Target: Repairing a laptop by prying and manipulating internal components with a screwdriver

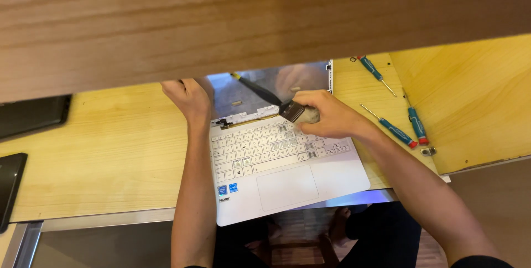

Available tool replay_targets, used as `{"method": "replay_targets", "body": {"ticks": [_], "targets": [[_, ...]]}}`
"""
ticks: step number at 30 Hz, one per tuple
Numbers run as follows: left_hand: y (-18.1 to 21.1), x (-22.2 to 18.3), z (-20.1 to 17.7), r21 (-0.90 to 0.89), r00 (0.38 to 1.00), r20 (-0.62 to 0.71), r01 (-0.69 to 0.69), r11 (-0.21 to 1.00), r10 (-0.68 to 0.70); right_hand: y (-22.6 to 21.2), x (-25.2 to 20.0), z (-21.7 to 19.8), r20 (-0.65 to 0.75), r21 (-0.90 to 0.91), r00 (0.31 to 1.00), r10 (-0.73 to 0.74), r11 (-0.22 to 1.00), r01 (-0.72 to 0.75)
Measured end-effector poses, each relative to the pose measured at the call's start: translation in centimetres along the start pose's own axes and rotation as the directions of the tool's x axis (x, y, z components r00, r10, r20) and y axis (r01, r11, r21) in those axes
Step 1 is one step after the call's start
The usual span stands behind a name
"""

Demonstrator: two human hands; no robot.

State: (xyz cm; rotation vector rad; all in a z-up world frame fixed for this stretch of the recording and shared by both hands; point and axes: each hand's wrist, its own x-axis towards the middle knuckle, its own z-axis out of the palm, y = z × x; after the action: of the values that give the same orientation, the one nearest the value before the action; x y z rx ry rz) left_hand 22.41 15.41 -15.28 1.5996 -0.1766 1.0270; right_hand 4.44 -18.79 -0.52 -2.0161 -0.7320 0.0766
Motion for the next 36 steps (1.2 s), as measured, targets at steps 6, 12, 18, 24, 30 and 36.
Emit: {"method": "replay_targets", "body": {"ticks": [6, 12, 18, 24, 30, 36], "targets": [[4.1, 0.3, 0.0, 0.052, 1.0, 0.016, -0.025, 0.998, 0.024, 0.2, -0.6, 0.2, 0.071, -0.116, 0.995, -0.065, 0.991, 0.073], [8.1, 0.4, -0.4, 0.064, 0.998, 0.032, -0.05, 0.997, 0.048, 1.2, -0.5, 1.6, 0.109, -0.264, 0.982, -0.156, 0.947, 0.18], [13.1, 1.1, -0.1, 0.06, 0.993, 0.052, -0.105, 0.993, 0.102, 1.8, -0.6, 1.8, 0.164, -0.184, 0.972, -0.167, 0.963, 0.196], [14.2, 1.6, -0.2, 0.053, 0.995, 0.046, -0.088, 0.995, 0.086, 1.9, -0.4, 0.8, 0.097, -0.401, 0.971, -0.218, 0.884, 0.239], [14.3, 1.3, -0.4, 0.025, 0.998, 0.046, -0.052, 0.998, 0.05, 3.1, -0.3, 1.2, 0.075, -0.358, 0.973, -0.218, 0.905, 0.231], [14.0, 1.3, -0.4, 0.006, 0.998, 0.009, -0.057, 0.998, 0.057, 4.2, -0.6, 1.8, 0.104, -0.187, 0.973, -0.204, 0.957, 0.22]]}}
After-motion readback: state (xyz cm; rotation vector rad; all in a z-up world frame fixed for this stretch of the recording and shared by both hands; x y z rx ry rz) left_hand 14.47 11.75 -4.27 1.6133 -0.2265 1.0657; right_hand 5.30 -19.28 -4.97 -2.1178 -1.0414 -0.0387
